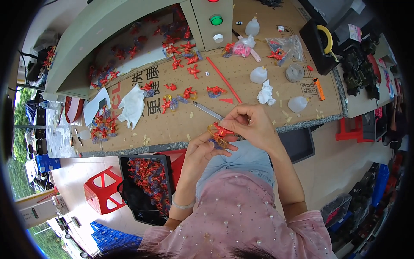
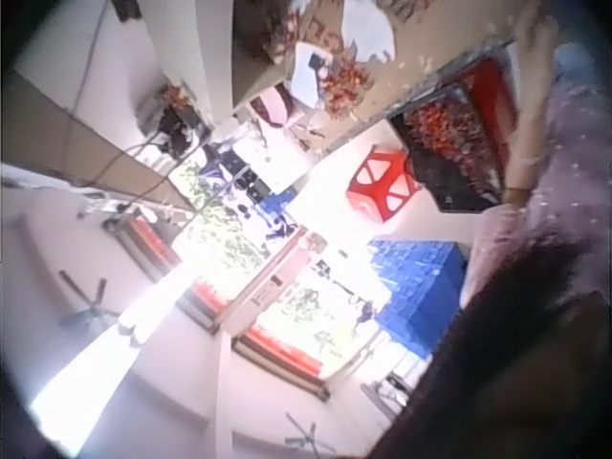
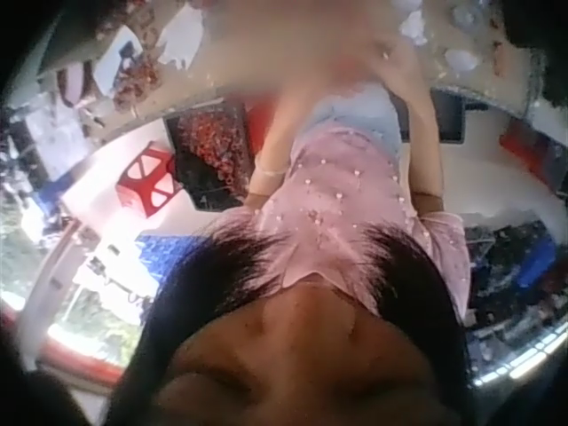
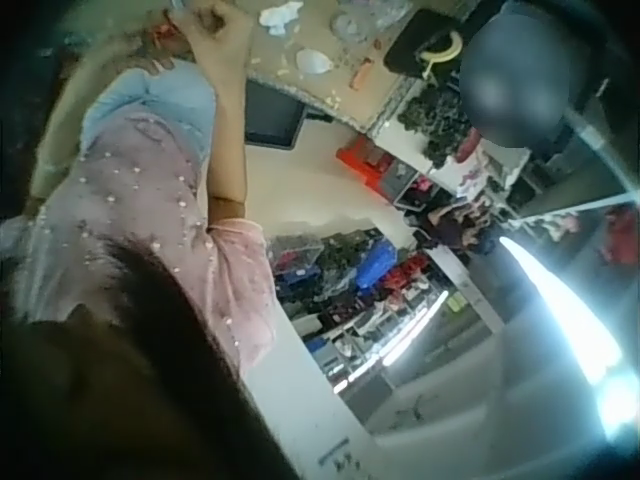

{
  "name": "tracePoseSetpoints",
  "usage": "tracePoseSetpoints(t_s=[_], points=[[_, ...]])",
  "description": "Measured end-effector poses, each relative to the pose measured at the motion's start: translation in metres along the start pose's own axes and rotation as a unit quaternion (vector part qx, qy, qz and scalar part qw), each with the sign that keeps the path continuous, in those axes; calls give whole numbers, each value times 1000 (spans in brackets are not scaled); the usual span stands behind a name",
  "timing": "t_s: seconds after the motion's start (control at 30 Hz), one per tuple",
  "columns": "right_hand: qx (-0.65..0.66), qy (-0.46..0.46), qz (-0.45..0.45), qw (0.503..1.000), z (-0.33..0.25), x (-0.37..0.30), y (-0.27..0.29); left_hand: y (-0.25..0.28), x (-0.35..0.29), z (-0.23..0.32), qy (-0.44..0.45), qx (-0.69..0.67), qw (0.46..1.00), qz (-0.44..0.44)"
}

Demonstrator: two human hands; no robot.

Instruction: The person assembles toy figurines by trimming parts with a blade, applying glue from a bottle, and pressing the figurine components together by hand.

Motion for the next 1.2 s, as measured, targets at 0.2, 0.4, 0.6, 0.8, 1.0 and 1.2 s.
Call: tracePoseSetpoints(t_s=[0.2, 0.4, 0.6, 0.8, 1.0, 1.2], points=[[7, 14, 4, 1000, -2, -1, -4, -4, 3, 0, 20, 99, 993, 59], [2, 46, 17, 999, -7, -3, -6, -5, 3, -3, -27, 132, 986, 97], [-30, 86, 20, 996, -10, -3, -9, -7, 3, -2, -44, 176, 973, 146], [10, 47, 6, 999, -12, -7, -16, -5, 0, -2, -58, 233, 952, 192], [-101, 104, 19, 989, -14, -11, -19, -6, 1, -3, -78, 256, 937, 225], [-139, 146, 60, 978, -20, -15, -23, -4, -1, -2, -32, 271, 942, 197]])
Point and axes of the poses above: each hand's wrist, its own x-axis towards the middle knuckle, its own y-axis out of the back of the hand, z = x × y, the point moved 2 cm from there along x, towards the middle knuckle, and after that the axes turned 12 degrees about -z, right-handed, at the moved point
